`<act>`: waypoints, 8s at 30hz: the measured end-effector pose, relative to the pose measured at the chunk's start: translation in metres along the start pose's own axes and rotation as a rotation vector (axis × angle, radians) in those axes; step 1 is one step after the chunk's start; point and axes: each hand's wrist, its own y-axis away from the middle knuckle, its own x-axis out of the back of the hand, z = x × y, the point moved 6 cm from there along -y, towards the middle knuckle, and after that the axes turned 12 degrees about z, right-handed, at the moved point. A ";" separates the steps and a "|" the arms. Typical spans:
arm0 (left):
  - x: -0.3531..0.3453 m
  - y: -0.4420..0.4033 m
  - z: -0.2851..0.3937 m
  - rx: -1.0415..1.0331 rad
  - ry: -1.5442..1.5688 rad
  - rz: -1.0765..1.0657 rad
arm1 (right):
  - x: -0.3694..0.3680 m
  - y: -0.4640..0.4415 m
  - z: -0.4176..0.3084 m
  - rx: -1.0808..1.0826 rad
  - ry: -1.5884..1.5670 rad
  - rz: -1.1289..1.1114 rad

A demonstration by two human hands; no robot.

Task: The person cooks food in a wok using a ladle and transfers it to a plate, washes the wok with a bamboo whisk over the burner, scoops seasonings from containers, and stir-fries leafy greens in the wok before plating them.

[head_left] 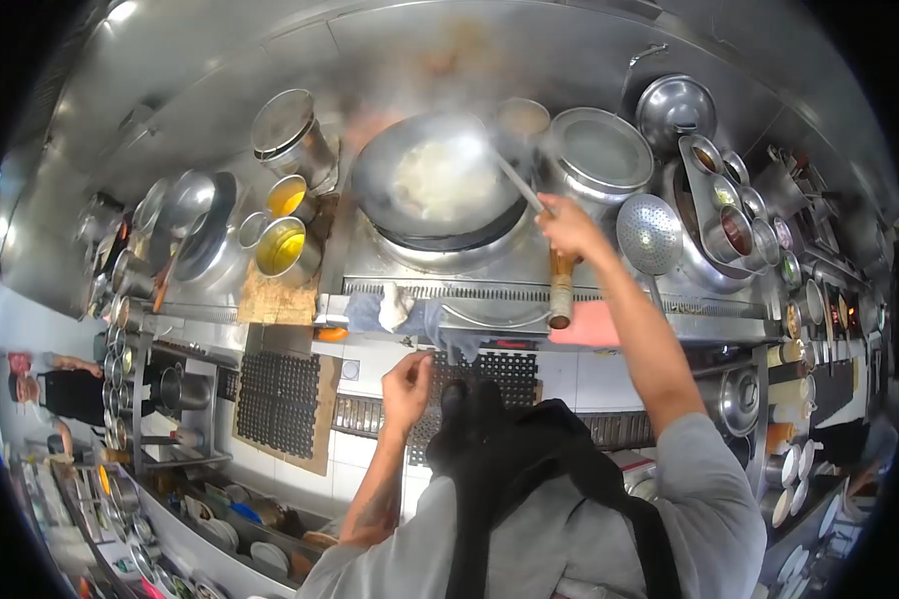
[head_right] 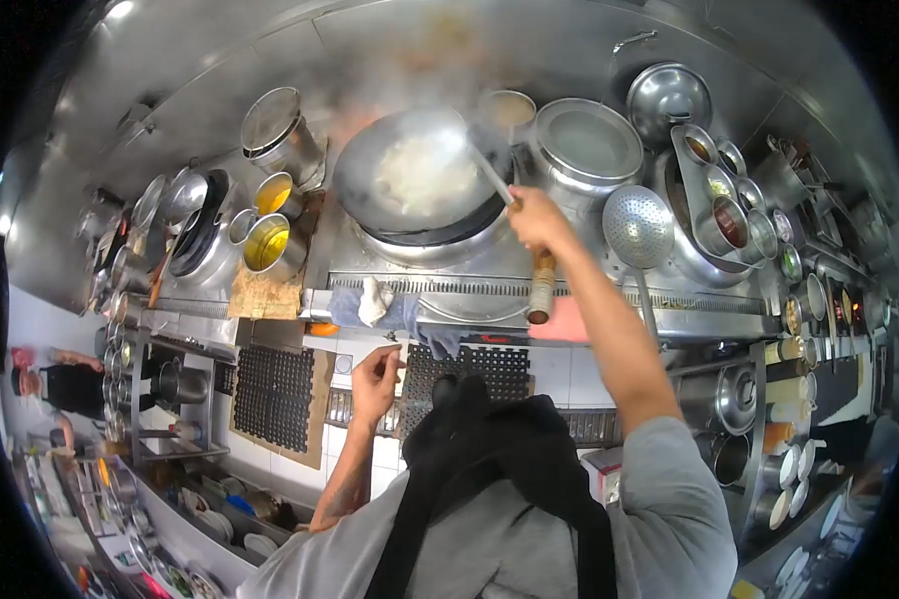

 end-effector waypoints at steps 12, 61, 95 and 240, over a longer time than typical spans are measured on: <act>0.066 -0.139 -0.025 -0.175 -0.027 0.015 | -0.047 0.082 -0.028 -0.343 -0.221 -0.088; 0.030 -0.070 -0.054 0.888 0.911 -0.417 | -0.076 0.077 -0.034 -0.280 -0.342 -0.188; -0.034 -0.175 -0.019 0.984 0.955 -0.490 | -0.019 0.113 -0.052 -0.258 -0.136 -0.156; -0.156 -0.076 0.032 0.780 1.335 0.377 | 0.094 0.035 0.045 -0.110 -0.645 -0.380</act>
